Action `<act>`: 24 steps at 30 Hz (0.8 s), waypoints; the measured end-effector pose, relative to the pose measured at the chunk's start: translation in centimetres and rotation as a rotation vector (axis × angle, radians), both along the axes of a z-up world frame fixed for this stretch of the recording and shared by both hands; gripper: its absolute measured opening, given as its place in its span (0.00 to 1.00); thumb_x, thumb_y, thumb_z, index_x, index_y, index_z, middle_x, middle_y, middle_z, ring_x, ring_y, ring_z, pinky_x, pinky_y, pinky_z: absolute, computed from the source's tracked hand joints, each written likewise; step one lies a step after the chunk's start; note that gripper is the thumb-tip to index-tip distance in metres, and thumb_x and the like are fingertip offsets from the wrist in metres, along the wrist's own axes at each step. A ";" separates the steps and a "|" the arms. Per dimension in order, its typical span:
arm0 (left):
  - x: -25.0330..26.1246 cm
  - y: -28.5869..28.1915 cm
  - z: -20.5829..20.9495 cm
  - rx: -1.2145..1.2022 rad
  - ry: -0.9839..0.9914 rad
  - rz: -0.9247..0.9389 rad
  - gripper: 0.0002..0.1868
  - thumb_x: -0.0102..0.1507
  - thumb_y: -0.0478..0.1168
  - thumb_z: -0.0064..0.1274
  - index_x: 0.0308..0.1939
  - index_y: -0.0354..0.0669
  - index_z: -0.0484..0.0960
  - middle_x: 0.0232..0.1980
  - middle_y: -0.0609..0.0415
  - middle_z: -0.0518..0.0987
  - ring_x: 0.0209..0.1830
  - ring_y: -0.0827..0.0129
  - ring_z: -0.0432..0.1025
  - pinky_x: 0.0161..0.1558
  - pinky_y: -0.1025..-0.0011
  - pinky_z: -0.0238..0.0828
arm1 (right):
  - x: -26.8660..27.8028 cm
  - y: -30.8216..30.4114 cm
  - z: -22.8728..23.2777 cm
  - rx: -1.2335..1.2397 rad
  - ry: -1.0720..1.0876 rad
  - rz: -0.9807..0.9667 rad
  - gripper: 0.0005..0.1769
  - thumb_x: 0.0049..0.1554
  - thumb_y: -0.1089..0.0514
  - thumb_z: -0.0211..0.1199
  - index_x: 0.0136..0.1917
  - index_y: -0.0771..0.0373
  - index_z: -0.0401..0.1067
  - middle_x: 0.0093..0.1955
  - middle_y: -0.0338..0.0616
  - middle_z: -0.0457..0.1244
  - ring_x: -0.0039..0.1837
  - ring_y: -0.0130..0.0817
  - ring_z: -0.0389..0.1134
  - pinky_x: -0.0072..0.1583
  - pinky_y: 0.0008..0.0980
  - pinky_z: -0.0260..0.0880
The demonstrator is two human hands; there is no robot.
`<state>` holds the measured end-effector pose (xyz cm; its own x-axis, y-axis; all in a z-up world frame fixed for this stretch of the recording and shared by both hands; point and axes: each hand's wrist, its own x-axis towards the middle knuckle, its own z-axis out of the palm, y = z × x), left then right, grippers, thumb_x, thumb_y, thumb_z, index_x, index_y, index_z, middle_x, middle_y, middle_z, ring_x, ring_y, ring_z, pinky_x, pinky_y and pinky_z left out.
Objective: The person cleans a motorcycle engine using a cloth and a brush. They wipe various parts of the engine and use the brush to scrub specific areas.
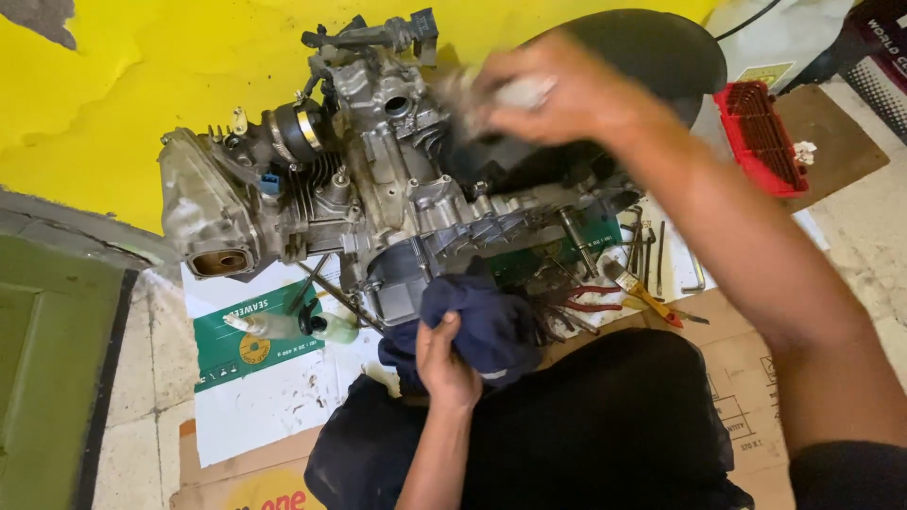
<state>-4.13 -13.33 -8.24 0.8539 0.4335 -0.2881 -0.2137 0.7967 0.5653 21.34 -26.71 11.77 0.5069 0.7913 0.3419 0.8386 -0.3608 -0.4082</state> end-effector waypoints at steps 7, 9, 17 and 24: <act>0.7 -1.1 -0.1 -0.013 0.072 -0.076 0.28 0.54 0.35 0.53 0.59 0.33 0.73 0.51 0.38 0.78 0.50 0.44 0.73 0.51 0.53 0.71 | -1.9 4.1 2.4 -0.304 0.684 -0.156 0.07 0.57 0.61 0.62 0.50 0.62 0.73 0.40 0.47 0.66 0.32 0.30 0.66 0.29 0.24 0.67; 0.2 -0.2 -0.6 0.014 -0.003 -0.106 0.23 0.57 0.36 0.53 0.56 0.34 0.73 0.44 0.42 0.78 0.43 0.48 0.74 0.45 0.55 0.72 | -1.0 4.7 3.7 -0.377 0.596 -0.214 0.04 0.58 0.58 0.64 0.47 0.58 0.75 0.32 0.41 0.65 0.28 0.27 0.63 0.30 0.22 0.63; -0.3 0.8 -0.4 0.026 0.057 -0.080 0.26 0.58 0.36 0.50 0.60 0.32 0.70 0.50 0.39 0.77 0.48 0.47 0.73 0.50 0.55 0.71 | -0.9 1.6 4.3 -0.349 0.656 -0.268 0.11 0.54 0.60 0.65 0.52 0.57 0.74 0.44 0.47 0.68 0.33 0.35 0.67 0.32 0.28 0.68; 0.4 1.4 -3.1 0.127 -0.060 -0.193 0.23 0.64 0.39 0.46 0.64 0.39 0.67 0.53 0.31 0.75 0.48 0.43 0.73 0.51 0.48 0.76 | -3.5 -4.5 -4.4 0.083 0.137 0.177 0.06 0.50 0.59 0.65 0.43 0.57 0.77 0.34 0.46 0.69 0.33 0.44 0.70 0.40 0.38 0.72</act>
<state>-3.71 -11.89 -11.38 0.9383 0.2905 -0.1878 -0.1010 0.7494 0.6544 17.80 -31.26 7.34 0.4085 0.8443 0.3468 0.8207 -0.1734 -0.5444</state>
